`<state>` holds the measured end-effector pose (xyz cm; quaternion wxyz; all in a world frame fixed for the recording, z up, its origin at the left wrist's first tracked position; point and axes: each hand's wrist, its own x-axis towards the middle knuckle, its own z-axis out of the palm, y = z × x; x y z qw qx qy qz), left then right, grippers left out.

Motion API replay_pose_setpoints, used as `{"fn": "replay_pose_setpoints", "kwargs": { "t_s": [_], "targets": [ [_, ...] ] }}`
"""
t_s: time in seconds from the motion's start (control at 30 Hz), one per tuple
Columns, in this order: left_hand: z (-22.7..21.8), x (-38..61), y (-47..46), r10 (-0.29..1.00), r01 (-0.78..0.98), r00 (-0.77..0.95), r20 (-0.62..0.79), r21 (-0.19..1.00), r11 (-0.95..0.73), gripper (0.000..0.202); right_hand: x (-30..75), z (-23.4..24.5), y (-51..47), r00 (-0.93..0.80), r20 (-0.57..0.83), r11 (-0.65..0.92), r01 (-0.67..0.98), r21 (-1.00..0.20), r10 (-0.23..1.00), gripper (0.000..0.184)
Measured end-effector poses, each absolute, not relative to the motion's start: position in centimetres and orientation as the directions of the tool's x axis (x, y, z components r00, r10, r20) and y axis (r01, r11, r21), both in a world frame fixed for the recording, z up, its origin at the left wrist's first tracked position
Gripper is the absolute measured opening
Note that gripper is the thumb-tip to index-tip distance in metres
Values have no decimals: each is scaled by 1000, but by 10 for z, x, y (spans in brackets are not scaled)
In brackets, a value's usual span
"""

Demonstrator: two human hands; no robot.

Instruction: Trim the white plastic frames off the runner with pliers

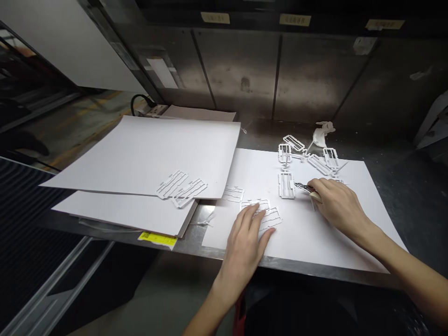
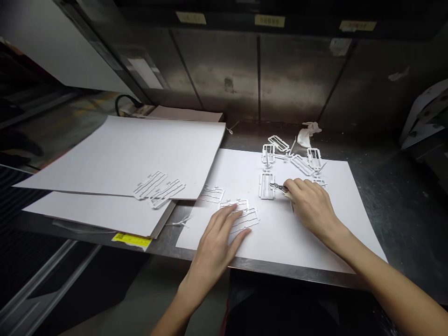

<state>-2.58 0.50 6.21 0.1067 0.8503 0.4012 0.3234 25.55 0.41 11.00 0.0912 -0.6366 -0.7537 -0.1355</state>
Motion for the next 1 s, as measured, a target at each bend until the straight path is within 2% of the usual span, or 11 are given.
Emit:
{"fn": "replay_pose_setpoints", "kwargs": {
  "t_s": [0.13,0.23,0.37,0.5,0.53,0.6,0.67,0.73,0.87,1.0],
  "targets": [
    [66,-41,20,816,689,358,454,461,-559,36,259,110,3,-222,345,205,975,86,912,9],
    [63,-48,35,882,792,304,360,419,-444,42,257,109,3,-237,332,227,971,68,913,17],
    [66,-35,48,911,807,342,232,425,-411,59,253,105,5,-241,332,226,971,84,912,9],
    [74,-16,52,904,758,424,53,526,-386,76,250,102,9,-249,354,227,968,103,902,8],
    [74,-13,50,889,734,455,50,545,-406,78,249,102,9,-260,364,233,965,117,894,10],
    [73,-12,45,838,672,525,150,532,-516,75,249,102,9,-287,386,248,957,150,877,14],
    [68,-15,38,758,618,573,311,444,-649,59,250,103,8,-316,404,264,948,180,858,16],
    [65,-21,28,688,587,602,405,360,-725,39,251,106,6,-331,421,272,942,194,844,17],
    [69,-31,11,642,546,632,434,338,-767,27,253,110,6,-339,454,276,940,201,824,17],
    [73,-38,4,591,496,689,419,321,-806,38,252,112,8,-341,491,280,940,196,801,17]
  ]
}}
